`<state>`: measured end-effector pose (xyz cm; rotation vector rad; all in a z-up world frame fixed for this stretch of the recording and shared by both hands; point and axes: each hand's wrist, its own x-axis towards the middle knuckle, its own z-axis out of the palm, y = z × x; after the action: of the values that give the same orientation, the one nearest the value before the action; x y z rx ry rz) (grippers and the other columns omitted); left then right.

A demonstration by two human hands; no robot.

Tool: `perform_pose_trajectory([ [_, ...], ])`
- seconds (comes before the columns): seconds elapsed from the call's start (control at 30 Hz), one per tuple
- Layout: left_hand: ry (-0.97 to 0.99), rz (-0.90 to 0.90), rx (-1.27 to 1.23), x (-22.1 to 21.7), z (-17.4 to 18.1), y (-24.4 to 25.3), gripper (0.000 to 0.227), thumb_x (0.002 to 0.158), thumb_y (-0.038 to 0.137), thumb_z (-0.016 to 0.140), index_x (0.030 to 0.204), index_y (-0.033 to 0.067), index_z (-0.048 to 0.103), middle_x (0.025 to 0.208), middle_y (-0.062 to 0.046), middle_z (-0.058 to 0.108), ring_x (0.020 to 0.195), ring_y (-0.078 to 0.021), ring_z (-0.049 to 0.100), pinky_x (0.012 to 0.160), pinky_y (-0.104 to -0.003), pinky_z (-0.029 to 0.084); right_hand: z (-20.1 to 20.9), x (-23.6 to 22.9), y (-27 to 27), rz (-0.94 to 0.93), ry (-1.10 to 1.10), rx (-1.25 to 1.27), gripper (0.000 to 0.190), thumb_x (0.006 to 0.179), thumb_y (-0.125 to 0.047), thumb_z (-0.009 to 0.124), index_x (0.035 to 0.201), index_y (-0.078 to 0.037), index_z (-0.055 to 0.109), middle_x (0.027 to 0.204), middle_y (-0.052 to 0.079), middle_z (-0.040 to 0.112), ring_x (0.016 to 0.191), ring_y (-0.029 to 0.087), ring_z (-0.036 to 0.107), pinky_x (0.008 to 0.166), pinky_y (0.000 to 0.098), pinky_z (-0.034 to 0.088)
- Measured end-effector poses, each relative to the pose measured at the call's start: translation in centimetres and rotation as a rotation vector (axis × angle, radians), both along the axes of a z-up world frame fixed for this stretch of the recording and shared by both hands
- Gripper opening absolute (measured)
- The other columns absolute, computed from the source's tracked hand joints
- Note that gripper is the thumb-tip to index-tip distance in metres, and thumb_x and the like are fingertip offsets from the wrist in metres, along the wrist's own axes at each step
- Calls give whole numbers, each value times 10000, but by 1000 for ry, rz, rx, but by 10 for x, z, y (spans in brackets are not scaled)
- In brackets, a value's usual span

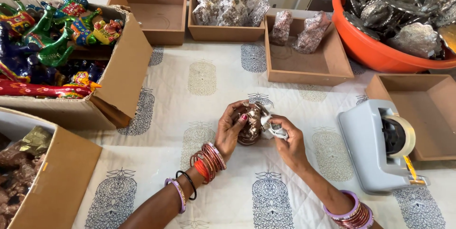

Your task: The recorder is cleaning and then wrapping small metallic figurines in bubble wrap at a workstation.

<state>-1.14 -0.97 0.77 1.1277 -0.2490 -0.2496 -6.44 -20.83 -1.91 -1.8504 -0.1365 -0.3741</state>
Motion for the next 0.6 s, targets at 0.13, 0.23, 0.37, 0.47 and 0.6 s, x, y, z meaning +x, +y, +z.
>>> perform_pose_trajectory([
  [0.13,-25,17,38,0,0,-1,381,1029,8,503,1402,84,513,1394,-103,631,1277,-190,592,1082,-347,517,-4,5,-6,61,61,52,354,917,133,574,1185,-50,714,1086,41,733,942,92,639,881,246,528],
  [0.23,-1,3,63,0,0,0,405,1007,4,495,1402,92,498,1404,-82,622,1287,-175,588,1087,-339,512,10,1,2,59,93,57,373,889,135,544,1168,-55,703,1059,-5,727,960,65,639,889,241,523],
  [0.37,-117,-26,-34,3,-13,-1,387,1032,0,494,1414,58,485,1397,-119,621,1299,-197,583,1112,-348,501,41,-9,18,158,210,423,321,928,126,534,1153,-29,703,1151,13,656,1039,82,604,887,269,516],
  [0.47,-132,-14,-34,4,-16,-4,390,1033,-8,491,1418,49,482,1404,-119,610,1317,-195,568,1127,-340,482,39,-6,12,200,122,269,332,908,139,525,1130,-3,727,1202,30,596,1152,102,579,999,273,474],
  [0.6,-105,-10,9,2,-9,-2,392,1020,-7,488,1409,45,484,1399,-116,621,1312,-194,573,1123,-332,488,19,8,1,173,201,318,356,835,167,526,1039,27,782,1206,26,622,1117,130,625,943,286,533],
])
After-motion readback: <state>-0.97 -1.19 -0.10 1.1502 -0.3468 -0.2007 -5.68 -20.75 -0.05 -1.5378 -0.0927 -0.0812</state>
